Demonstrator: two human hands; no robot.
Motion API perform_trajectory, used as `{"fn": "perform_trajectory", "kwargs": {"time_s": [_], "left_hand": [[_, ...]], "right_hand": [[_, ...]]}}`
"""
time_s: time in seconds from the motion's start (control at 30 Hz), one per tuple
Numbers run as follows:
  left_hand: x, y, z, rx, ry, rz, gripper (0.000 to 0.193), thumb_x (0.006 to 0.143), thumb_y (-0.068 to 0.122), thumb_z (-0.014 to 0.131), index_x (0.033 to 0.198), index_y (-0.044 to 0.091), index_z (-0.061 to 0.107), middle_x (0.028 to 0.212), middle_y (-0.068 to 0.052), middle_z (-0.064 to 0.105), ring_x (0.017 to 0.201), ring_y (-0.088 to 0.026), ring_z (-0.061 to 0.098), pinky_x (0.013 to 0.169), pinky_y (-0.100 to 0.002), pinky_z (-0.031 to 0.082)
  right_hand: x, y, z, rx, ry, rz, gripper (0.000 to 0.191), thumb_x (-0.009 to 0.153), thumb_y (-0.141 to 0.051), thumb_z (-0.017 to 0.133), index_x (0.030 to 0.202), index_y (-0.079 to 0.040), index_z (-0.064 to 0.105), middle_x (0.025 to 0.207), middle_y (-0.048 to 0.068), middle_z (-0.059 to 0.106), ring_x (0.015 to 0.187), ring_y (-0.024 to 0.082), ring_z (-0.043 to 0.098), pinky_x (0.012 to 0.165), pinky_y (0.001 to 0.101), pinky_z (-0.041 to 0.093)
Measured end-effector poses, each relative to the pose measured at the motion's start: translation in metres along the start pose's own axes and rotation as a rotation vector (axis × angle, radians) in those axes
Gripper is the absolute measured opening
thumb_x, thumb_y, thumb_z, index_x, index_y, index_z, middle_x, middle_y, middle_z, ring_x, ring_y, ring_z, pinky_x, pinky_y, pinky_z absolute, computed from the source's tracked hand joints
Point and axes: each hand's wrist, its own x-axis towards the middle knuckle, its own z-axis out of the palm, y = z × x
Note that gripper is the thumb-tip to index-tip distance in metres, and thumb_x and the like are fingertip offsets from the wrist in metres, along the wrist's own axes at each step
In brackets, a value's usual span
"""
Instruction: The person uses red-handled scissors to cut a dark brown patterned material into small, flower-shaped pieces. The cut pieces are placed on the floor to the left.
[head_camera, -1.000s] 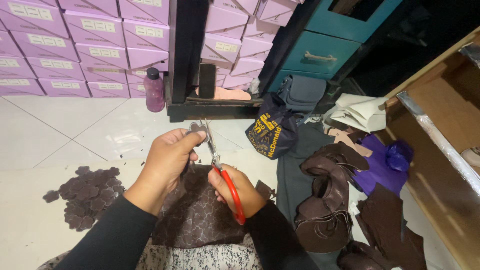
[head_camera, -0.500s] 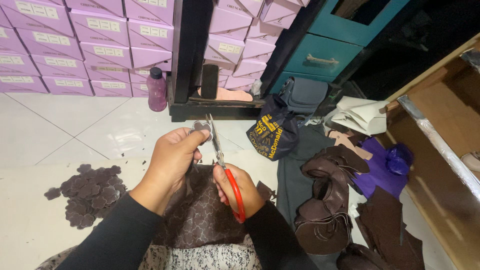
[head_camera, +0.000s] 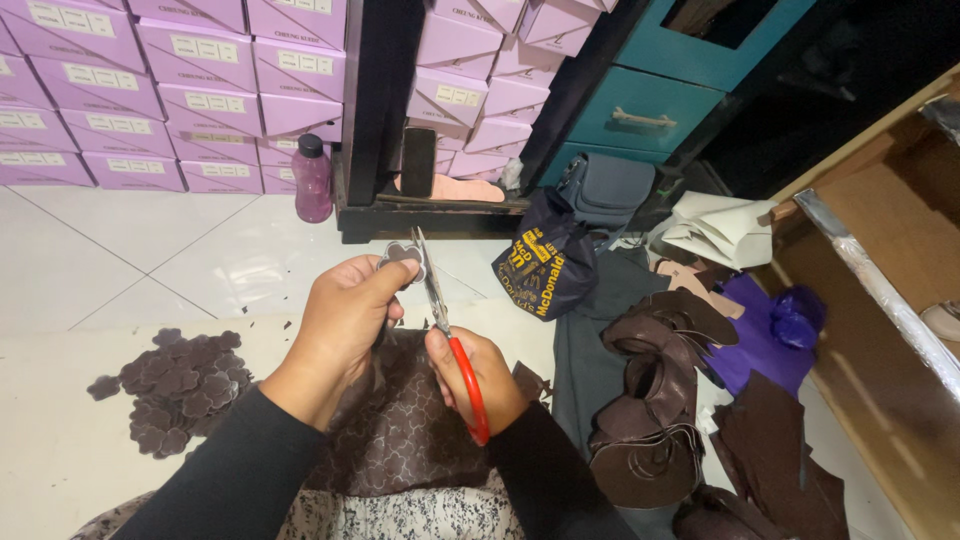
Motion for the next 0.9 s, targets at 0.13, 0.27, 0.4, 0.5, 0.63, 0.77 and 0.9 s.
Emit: {"fn": "perform_trajectory", "kwargs": {"time_s": [0.13, 0.27, 0.4, 0.5, 0.63, 0.77, 0.9], "left_hand": [[0.0, 0.001, -0.001, -0.011, -0.008, 0.012, 0.016, 0.088, 0.014, 0.074, 0.079, 0.002, 0.069, 0.065, 0.001, 0.061, 0.052, -0.006, 0.049, 0.05, -0.022, 0.039], [-0.002, 0.004, -0.003, -0.017, -0.013, 0.027, 0.017, 0.088, 0.014, 0.074, 0.078, 0.002, 0.068, 0.064, 0.001, 0.06, 0.052, -0.006, 0.049, 0.05, -0.022, 0.039], [-0.003, 0.007, -0.006, -0.015, -0.013, 0.026, 0.016, 0.088, 0.014, 0.073, 0.078, 0.003, 0.068, 0.064, 0.001, 0.06, 0.052, -0.006, 0.049, 0.049, -0.022, 0.039], [-0.003, 0.008, -0.008, 0.026, -0.01, 0.026, 0.017, 0.088, 0.014, 0.074, 0.077, 0.003, 0.067, 0.064, 0.002, 0.059, 0.052, -0.006, 0.049, 0.049, -0.021, 0.039], [-0.004, 0.008, -0.01, 0.079, -0.02, 0.043, 0.018, 0.087, 0.015, 0.075, 0.076, 0.003, 0.067, 0.064, 0.002, 0.059, 0.053, -0.005, 0.05, 0.049, -0.021, 0.039], [-0.003, 0.007, -0.009, 0.052, -0.02, 0.043, 0.018, 0.087, 0.014, 0.075, 0.077, 0.003, 0.066, 0.064, 0.002, 0.059, 0.052, -0.005, 0.049, 0.049, -0.021, 0.039], [-0.003, 0.008, -0.005, 0.009, -0.007, 0.029, 0.016, 0.087, 0.015, 0.075, 0.078, 0.003, 0.068, 0.063, 0.002, 0.058, 0.052, -0.006, 0.048, 0.049, -0.022, 0.038]], "right_hand": [[-0.002, -0.003, 0.003, 0.068, -0.005, -0.018, 0.046, 0.104, -0.047, 0.052, 0.078, -0.009, 0.051, 0.06, -0.004, 0.047, 0.049, 0.006, 0.043, 0.046, 0.0237, 0.036], [-0.004, -0.005, 0.005, 0.113, -0.014, 0.004, 0.044, 0.104, -0.045, 0.052, 0.078, -0.01, 0.051, 0.059, -0.004, 0.046, 0.047, 0.006, 0.041, 0.044, 0.0233, 0.034], [-0.003, -0.003, 0.008, 0.149, -0.025, 0.018, 0.044, 0.105, -0.044, 0.053, 0.078, -0.01, 0.05, 0.059, -0.004, 0.045, 0.046, 0.005, 0.038, 0.042, 0.023, 0.032], [-0.001, 0.0, 0.007, 0.182, -0.066, 0.002, 0.042, 0.106, -0.043, 0.052, 0.08, -0.01, 0.049, 0.061, -0.003, 0.046, 0.048, 0.006, 0.04, 0.044, 0.0231, 0.033], [0.0, 0.006, 0.004, 0.154, -0.111, -0.075, 0.039, 0.106, -0.042, 0.05, 0.087, -0.008, 0.052, 0.07, -0.003, 0.049, 0.056, 0.006, 0.046, 0.051, 0.0233, 0.039], [0.002, 0.007, 0.007, 0.173, -0.078, -0.068, 0.04, 0.107, -0.042, 0.051, 0.085, -0.008, 0.051, 0.067, -0.003, 0.046, 0.052, 0.006, 0.043, 0.047, 0.0233, 0.036], [0.001, 0.004, 0.011, 0.214, -0.04, -0.02, 0.04, 0.105, -0.043, 0.052, 0.084, -0.009, 0.051, 0.065, -0.004, 0.044, 0.05, 0.006, 0.042, 0.046, 0.0231, 0.035]]}}
